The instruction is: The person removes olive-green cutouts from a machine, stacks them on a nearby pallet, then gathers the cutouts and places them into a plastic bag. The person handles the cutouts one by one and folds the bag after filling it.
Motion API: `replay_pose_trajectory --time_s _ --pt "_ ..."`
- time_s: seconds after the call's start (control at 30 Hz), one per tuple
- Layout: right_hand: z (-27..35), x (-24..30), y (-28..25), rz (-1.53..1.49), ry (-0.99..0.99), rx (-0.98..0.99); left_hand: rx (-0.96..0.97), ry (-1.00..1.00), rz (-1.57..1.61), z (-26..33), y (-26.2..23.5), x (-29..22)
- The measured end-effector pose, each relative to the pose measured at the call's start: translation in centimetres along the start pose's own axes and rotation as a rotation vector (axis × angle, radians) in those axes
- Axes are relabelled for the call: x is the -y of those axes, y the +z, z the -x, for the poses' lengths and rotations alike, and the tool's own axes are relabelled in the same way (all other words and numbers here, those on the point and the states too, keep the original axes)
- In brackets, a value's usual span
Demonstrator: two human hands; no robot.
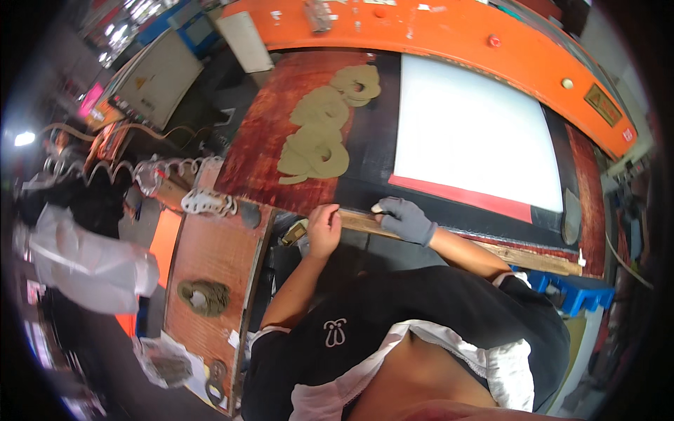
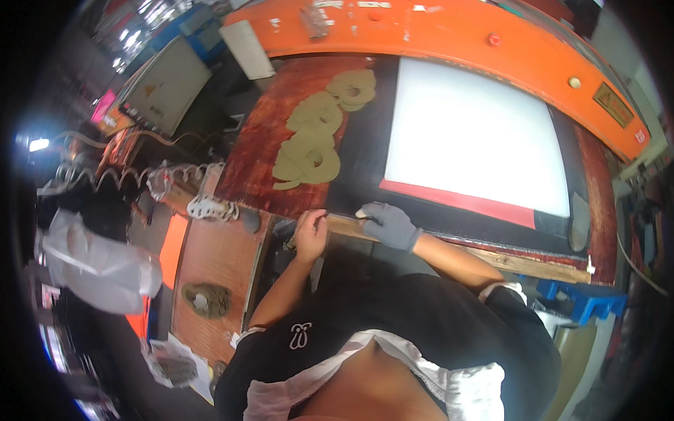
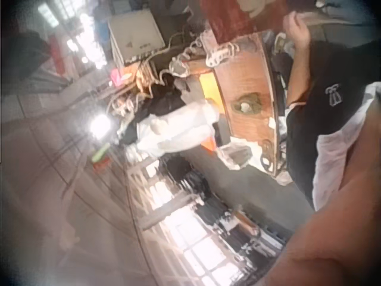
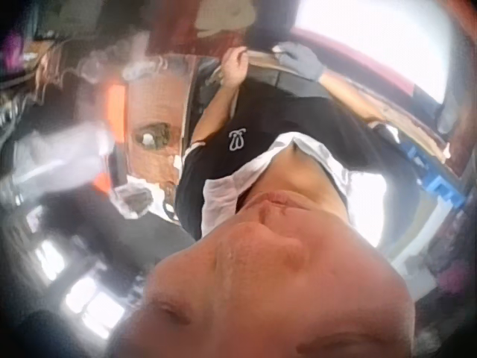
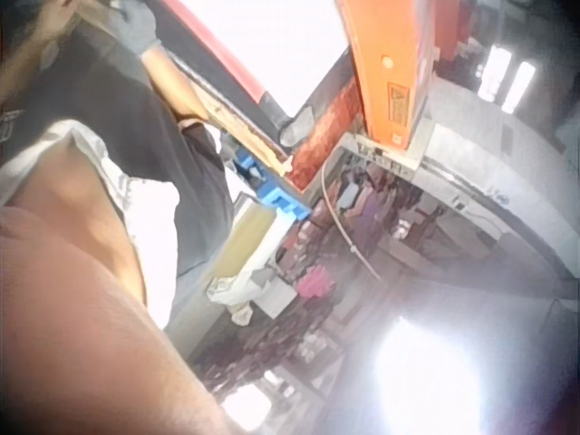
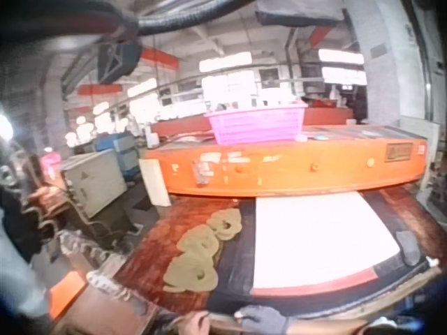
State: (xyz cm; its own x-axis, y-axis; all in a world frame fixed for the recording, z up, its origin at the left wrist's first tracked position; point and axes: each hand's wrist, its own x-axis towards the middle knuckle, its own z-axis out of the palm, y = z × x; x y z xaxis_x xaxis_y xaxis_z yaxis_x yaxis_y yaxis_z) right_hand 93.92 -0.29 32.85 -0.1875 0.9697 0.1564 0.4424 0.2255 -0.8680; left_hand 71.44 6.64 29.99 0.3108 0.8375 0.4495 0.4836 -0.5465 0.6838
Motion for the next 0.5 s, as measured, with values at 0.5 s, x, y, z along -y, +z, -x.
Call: replay_pose_trajectory --time_s 0.5 --pt "-6.8 -4.3 -2.8 -0.091 -0.091 0.140 0.050 -0.078 -0.226 -2.9 3.5 4.1"
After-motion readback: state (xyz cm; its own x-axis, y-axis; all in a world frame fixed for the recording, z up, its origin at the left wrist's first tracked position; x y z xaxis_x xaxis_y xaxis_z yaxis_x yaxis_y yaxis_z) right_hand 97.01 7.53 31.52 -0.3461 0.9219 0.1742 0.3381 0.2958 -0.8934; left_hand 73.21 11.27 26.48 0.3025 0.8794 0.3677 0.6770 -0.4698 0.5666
